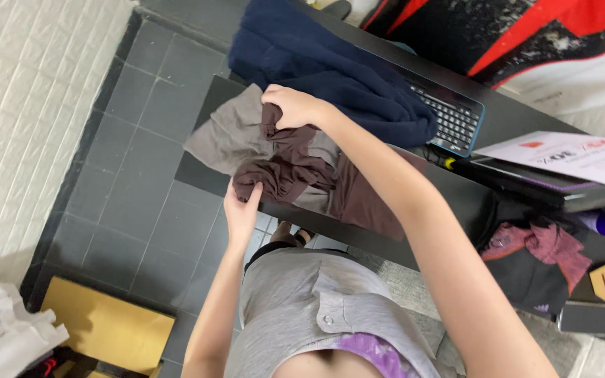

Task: Folding a jacket and a long-sleeved shirt on a desk

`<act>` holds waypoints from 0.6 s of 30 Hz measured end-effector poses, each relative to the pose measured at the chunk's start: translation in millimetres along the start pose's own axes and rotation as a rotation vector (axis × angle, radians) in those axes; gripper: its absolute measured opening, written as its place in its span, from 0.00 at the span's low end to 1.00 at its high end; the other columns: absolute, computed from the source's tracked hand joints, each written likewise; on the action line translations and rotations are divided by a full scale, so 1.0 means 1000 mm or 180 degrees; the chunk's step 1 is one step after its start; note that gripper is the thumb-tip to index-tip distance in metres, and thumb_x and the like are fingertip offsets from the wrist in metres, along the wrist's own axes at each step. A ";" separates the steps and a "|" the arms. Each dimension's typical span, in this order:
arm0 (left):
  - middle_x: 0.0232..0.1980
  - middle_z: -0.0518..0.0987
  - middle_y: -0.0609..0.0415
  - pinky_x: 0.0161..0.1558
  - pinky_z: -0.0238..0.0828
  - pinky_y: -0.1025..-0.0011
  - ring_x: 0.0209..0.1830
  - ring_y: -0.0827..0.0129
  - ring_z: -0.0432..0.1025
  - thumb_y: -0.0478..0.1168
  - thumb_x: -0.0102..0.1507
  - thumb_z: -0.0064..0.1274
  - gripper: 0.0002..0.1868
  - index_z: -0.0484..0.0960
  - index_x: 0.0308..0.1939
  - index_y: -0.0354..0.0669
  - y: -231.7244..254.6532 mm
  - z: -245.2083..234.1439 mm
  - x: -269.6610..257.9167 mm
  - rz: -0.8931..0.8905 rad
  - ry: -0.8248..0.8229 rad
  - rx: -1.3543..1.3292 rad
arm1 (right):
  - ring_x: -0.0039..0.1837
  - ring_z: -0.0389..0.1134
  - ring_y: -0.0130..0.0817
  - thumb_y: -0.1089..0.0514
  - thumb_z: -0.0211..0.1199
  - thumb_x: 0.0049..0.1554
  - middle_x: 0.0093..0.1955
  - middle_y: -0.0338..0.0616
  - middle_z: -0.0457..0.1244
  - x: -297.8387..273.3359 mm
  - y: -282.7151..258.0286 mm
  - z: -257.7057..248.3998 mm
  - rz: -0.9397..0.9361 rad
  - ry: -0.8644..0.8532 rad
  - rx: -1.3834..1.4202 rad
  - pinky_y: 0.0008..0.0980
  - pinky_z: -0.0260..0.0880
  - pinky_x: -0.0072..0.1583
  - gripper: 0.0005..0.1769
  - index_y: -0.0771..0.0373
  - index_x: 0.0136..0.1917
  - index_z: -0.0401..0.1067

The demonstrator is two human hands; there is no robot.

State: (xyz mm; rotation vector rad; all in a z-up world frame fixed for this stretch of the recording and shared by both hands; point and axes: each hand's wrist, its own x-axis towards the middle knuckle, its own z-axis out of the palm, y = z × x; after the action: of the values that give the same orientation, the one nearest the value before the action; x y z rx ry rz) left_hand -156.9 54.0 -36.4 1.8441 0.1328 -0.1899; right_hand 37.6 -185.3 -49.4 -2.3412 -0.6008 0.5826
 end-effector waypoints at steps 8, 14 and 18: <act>0.33 0.84 0.52 0.31 0.77 0.68 0.29 0.62 0.79 0.33 0.61 0.59 0.28 0.76 0.66 0.48 -0.022 0.075 -0.056 0.0976 -0.0676 0.0028 | 0.65 0.64 0.74 0.72 0.64 0.50 0.60 0.66 0.65 -0.155 -0.060 -0.105 -0.0151 -0.0005 0.0839 0.62 0.67 0.62 0.28 0.65 0.63 0.60; 0.30 0.75 0.52 0.37 0.76 0.61 0.33 0.54 0.76 0.44 0.54 0.66 0.15 0.79 0.40 0.47 -0.018 0.146 -0.063 0.2548 -0.2404 0.1387 | 0.71 0.63 0.56 0.72 0.66 0.49 0.68 0.47 0.62 -0.269 -0.018 -0.104 0.0153 -0.0050 0.1265 0.55 0.67 0.67 0.39 0.53 0.71 0.63; 0.49 0.74 0.47 0.51 0.73 0.60 0.49 0.53 0.74 0.47 0.56 0.67 0.29 0.75 0.59 0.50 -0.018 0.189 -0.074 0.3474 -0.2673 0.2183 | 0.67 0.63 0.58 0.75 0.68 0.47 0.62 0.48 0.62 -0.325 0.037 -0.048 0.0639 0.0539 0.0318 0.55 0.68 0.65 0.32 0.62 0.64 0.68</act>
State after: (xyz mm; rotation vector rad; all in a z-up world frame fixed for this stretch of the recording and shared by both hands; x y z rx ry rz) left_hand -244.2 -121.7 -89.5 2.0573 -1.6477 -0.2268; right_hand -185.8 -412.9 39.6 -2.3413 -0.2555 0.4845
